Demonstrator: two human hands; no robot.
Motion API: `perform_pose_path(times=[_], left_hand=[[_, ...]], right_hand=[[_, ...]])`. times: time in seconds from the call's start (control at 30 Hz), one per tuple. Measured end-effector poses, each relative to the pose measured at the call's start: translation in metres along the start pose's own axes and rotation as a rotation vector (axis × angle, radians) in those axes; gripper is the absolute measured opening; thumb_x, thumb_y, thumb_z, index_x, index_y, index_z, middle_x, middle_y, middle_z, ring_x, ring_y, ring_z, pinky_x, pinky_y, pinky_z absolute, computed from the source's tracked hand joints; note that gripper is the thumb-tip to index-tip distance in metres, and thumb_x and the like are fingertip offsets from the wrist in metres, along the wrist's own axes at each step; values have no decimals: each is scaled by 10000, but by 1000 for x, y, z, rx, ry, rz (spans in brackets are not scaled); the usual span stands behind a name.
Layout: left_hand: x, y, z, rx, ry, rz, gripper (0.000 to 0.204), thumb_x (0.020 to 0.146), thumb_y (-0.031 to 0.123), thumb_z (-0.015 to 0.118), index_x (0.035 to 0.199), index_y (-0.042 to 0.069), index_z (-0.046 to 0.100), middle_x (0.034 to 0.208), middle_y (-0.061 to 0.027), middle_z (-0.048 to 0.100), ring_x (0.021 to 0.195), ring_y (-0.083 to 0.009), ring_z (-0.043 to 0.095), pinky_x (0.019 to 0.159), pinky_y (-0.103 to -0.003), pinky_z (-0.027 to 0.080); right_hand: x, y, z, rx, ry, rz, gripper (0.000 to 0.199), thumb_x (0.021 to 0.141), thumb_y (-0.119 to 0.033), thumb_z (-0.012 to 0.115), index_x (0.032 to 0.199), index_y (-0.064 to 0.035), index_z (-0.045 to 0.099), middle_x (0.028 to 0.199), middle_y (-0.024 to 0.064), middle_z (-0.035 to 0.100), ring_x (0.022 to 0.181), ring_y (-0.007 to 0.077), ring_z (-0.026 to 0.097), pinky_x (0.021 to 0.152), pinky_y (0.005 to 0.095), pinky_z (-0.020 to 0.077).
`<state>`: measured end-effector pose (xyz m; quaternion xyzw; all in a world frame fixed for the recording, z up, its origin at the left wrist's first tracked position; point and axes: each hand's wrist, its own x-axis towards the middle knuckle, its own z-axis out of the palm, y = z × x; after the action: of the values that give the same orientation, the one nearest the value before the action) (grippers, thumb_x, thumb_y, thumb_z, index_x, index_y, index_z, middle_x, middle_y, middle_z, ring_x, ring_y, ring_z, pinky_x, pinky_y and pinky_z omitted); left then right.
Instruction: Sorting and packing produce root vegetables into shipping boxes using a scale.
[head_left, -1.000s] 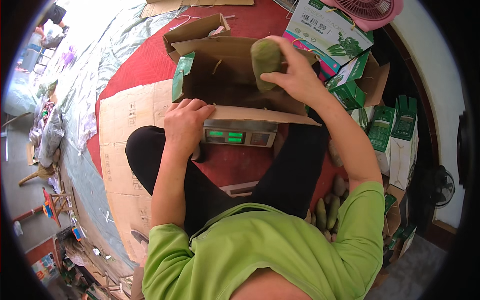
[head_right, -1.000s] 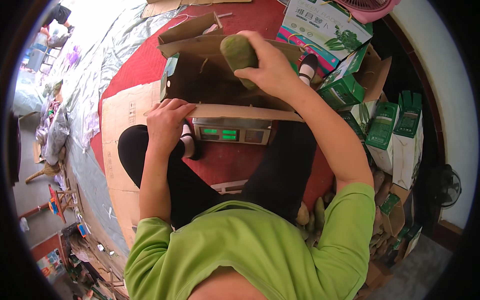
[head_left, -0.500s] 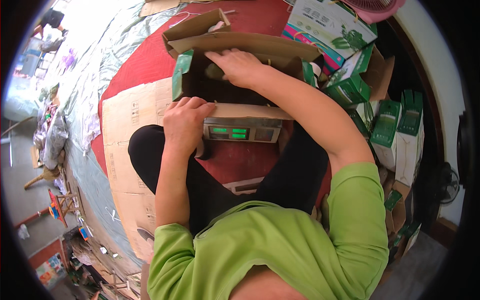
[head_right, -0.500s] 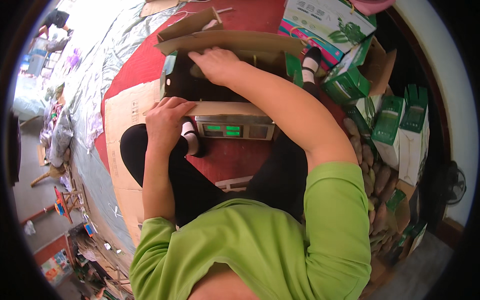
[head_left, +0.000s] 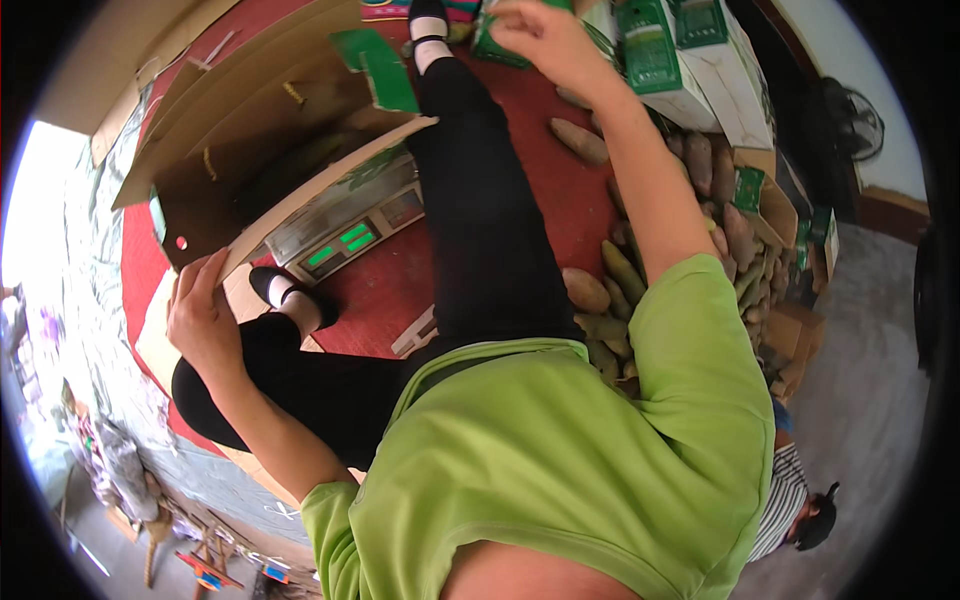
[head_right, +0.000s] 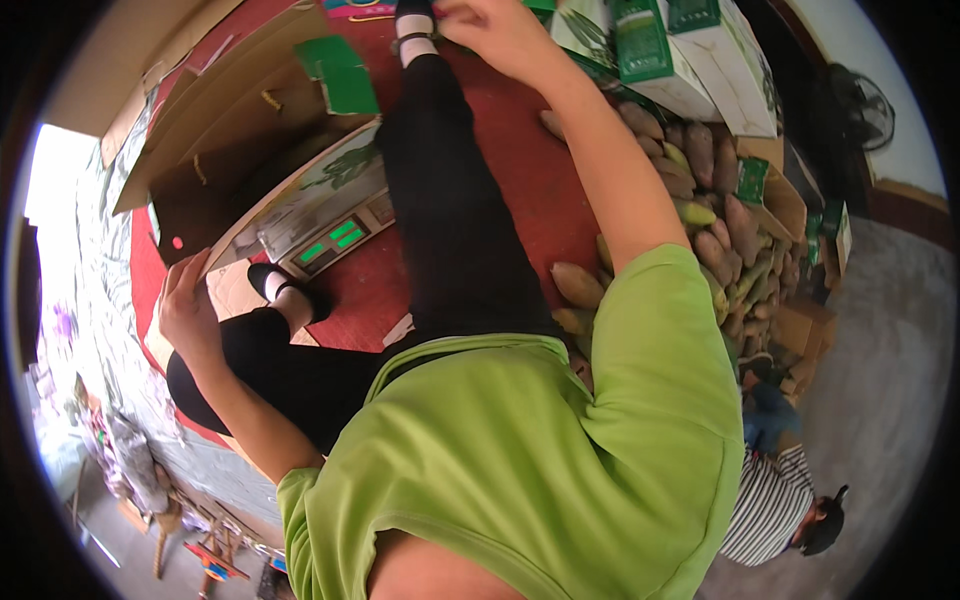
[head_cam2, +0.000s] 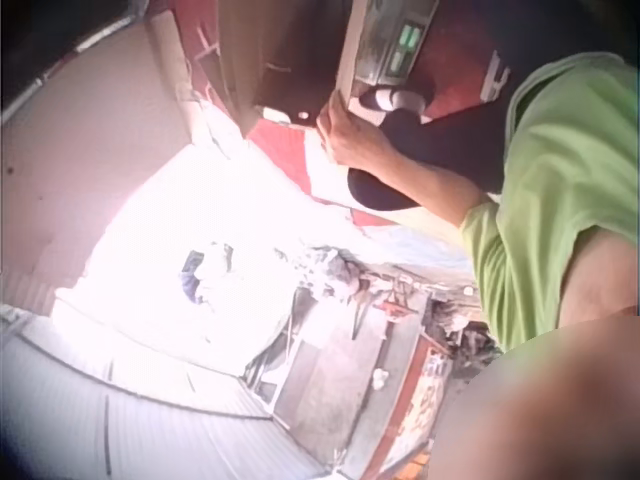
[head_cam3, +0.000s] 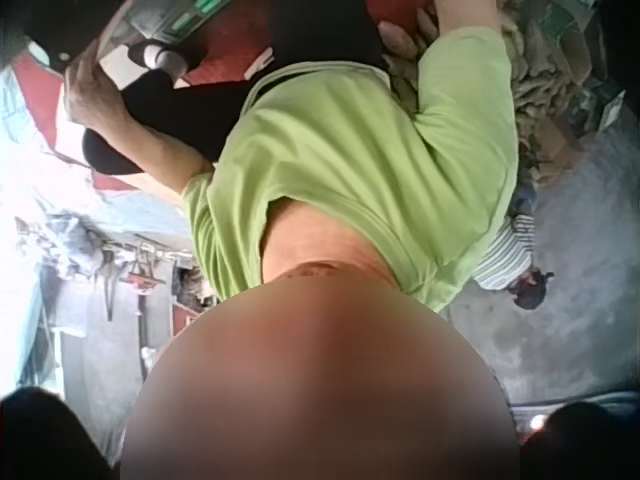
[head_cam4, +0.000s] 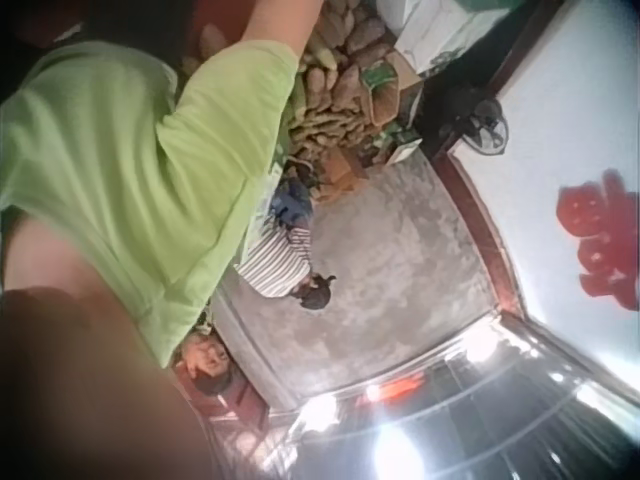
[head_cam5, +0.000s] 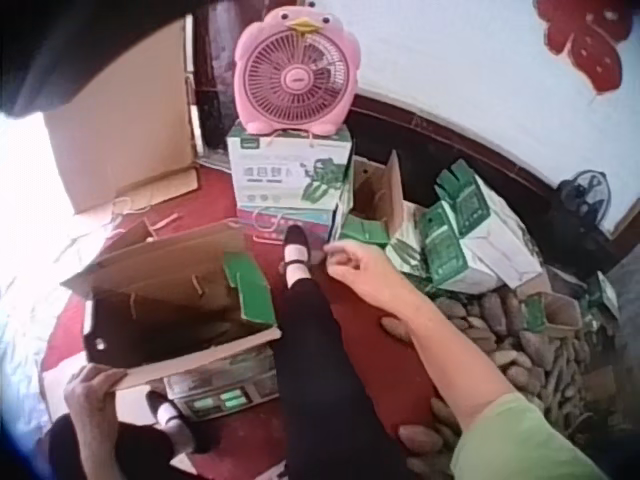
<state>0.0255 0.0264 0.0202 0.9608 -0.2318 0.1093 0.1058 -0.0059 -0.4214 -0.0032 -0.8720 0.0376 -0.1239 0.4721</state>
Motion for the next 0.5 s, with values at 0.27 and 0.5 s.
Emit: perform_pose_path(times=[0.27,0.5], left_hand=[[-6,1,-1,-28,26,8,268,824,7,605,1021,141,726,960,-11,695,883,-195,671,750,-311,522],[-1,-9,8,-19,-15,61,256,875,21,572,1064,123,712,1015,-47,695,927,-228,668,767,-332,518]], right_hand=[[-227,199,40,-596,-264,513,291,827,-215,662,1066,-50,641,1020,154,683,957,362,644,830,446,513],[-331,167,131,-590,-420,854,243,863,-240,591,1078,-150,660,1189,107,619,1157,325,568,922,482,488]])
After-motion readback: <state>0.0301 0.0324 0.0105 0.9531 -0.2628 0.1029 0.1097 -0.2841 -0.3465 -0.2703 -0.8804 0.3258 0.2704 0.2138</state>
